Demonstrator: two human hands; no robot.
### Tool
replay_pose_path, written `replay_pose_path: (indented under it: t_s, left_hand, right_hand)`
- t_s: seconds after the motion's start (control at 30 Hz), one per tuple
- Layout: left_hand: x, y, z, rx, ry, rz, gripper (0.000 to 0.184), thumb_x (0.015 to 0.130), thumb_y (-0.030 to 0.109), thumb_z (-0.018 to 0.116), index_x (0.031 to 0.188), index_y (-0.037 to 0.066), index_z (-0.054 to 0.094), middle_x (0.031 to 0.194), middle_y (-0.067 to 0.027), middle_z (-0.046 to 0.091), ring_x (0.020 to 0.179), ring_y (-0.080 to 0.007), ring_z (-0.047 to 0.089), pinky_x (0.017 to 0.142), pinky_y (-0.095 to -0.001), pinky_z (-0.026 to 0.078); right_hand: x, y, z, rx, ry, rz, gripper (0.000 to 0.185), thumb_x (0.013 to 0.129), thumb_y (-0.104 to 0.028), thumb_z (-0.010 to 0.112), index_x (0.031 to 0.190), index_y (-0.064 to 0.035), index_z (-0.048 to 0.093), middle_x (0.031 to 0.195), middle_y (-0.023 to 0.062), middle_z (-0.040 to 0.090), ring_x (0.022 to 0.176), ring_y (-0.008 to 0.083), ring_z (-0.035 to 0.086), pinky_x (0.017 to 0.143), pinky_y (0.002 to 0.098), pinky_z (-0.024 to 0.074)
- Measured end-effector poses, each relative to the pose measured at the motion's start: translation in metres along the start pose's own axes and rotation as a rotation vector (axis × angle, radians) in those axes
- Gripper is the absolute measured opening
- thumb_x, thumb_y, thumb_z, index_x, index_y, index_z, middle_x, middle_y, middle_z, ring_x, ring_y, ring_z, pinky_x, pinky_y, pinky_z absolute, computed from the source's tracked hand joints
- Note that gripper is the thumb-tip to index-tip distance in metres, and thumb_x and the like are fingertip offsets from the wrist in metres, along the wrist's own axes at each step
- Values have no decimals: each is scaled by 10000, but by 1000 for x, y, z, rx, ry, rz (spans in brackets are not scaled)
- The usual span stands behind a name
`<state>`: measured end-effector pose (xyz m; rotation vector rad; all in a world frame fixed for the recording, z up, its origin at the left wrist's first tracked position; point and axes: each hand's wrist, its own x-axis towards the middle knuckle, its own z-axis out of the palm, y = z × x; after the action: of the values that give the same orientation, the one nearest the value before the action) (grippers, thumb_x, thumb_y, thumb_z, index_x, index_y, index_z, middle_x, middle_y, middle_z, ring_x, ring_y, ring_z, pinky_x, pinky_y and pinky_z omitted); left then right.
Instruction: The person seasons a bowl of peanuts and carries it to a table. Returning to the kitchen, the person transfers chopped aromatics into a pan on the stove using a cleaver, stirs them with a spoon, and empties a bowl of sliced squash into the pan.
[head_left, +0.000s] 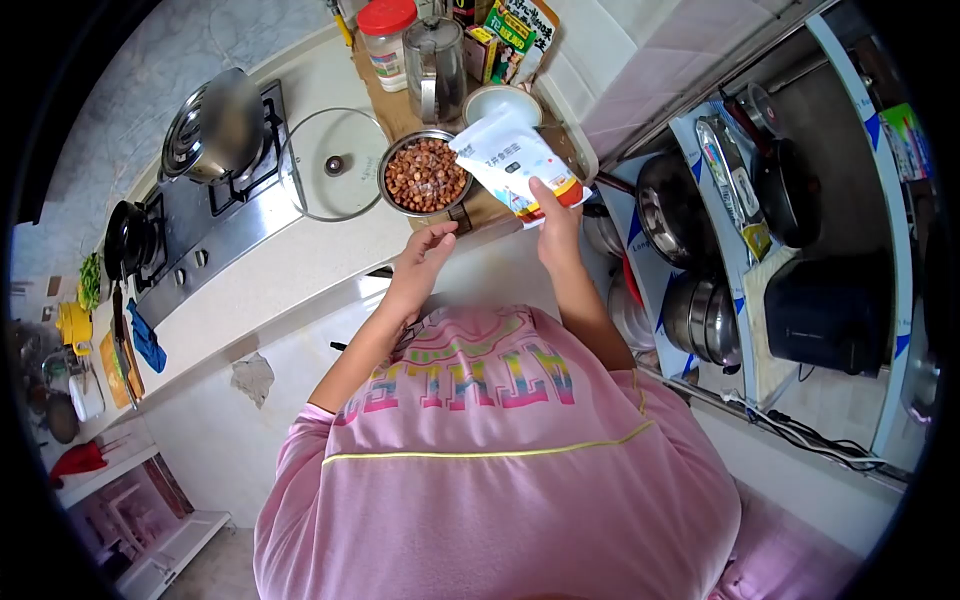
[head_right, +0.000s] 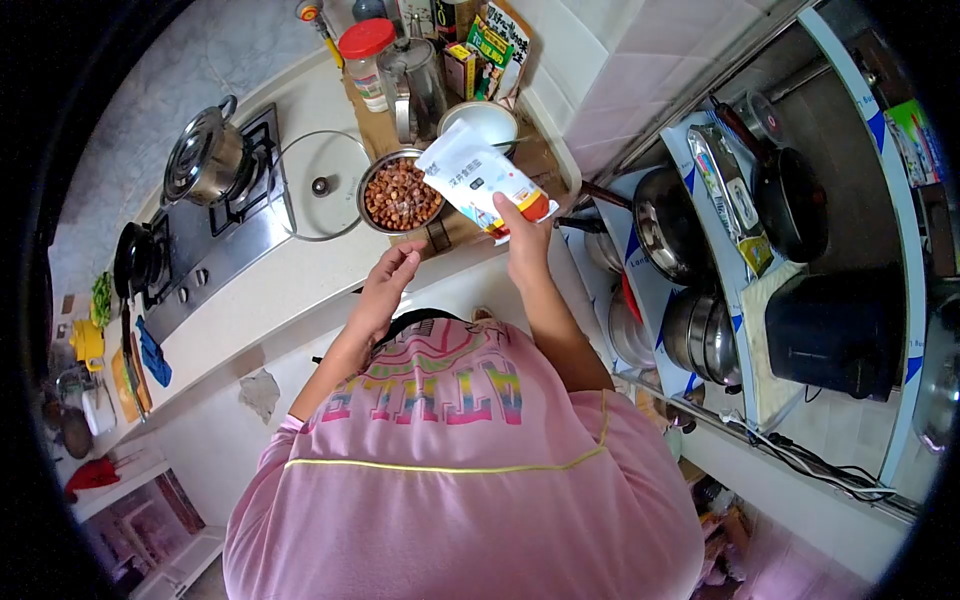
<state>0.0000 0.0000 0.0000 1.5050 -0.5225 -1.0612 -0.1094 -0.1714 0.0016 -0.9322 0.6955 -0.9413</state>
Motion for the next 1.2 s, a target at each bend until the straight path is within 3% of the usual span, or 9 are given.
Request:
replay_pose_path:
  t_s: [0.17, 0.3, 0.6, 0.7, 0.87, 0.97, 1.03, 1.07, 1.2]
  left_hand:
    - [8, 6, 9, 10, -86, 12, 365, 902, 303, 513, 1180, 66, 515, 1088, -47, 511, 1025, -135, 437, 932, -278, 315]
    - [3, 4, 15, 83, -82, 29, 356, 879, 276, 538, 1147, 42, 533, 1093, -114, 490, 997, -173, 485, 854, -272, 393]
    - [3, -6, 15, 74, -58, 26, 367, 871, 281, 545, 1156, 51, 535, 1109, -121, 480, 1045, -176, 457, 874, -282, 384]
    - [4, -6, 15, 81, -35, 47, 369, 866, 287, 552, 1152, 54, 543, 1101, -123, 484, 1042, -174, 459, 875, -280, 383]
    - [5, 8, 24, 33, -57, -23, 363, 889, 258, 540, 1185, 50, 507, 1130, -76, 491, 1063, -151, 443, 926, -280, 343]
    - [23, 9, 41, -20, -11, 147, 437, 876, 222, 567, 1240, 19, 433, 1186, -95, 467, 1107, -169, 432, 950, -295, 333]
    - [34, 17, 54, 121, 55, 339, 643, 803, 246, 654, 1303, -5, 336, 1221, -132, 440, 1140, -217, 421, 953, -324, 341]
    - [38, 23, 58, 275, 88, 449, 687, 781, 259, 674, 1310, -6, 325, 1220, -141, 437, 1138, -231, 423, 947, -333, 347]
    - [51, 41, 84, 441, 80, 647, 788, 701, 278, 732, 1310, -7, 322, 1193, -176, 449, 1092, -283, 451, 884, -358, 386]
  right_hand:
    - [2, 5, 6, -185, -99, 53, 334, 737, -53, 694, 1025, 44, 554, 962, 99, 615, 803, 139, 605, 686, 255, 490]
    - [-1, 6, 10, -235, -98, 35, 294, 734, -72, 705, 977, 40, 582, 918, 87, 624, 781, 130, 602, 669, 254, 489]
    - [6, 13, 8, -157, -110, 108, 358, 733, -64, 704, 1035, 45, 547, 955, 91, 610, 800, 138, 600, 693, 261, 491]
    - [6, 6, 13, -98, -130, 110, 375, 759, -75, 678, 1078, 41, 519, 997, 97, 593, 849, 152, 594, 722, 269, 485]
    - [12, 6, 8, 265, -144, 219, 483, 811, -211, 626, 1212, -33, 423, 1139, 113, 527, 1022, 222, 535, 791, 393, 472]
    - [14, 9, -4, 486, -214, 356, 585, 828, -391, 580, 1289, -101, 367, 1215, 102, 491, 1118, 264, 480, 860, 471, 437]
    - [8, 0, -2, 692, -315, 470, 612, 837, -455, 542, 1300, -101, 358, 1229, 98, 484, 1144, 267, 460, 909, 470, 411]
    - [2, -2, 2, 675, -211, 344, 648, 857, -523, 456, 1304, -66, 350, 1252, 104, 466, 1146, 269, 450, 995, 464, 328]
    - [-3, 2, -19, 913, -369, 383, 703, 828, -560, 466, 1345, -114, 298, 1319, 58, 409, 1202, 226, 393, 1026, 413, 288]
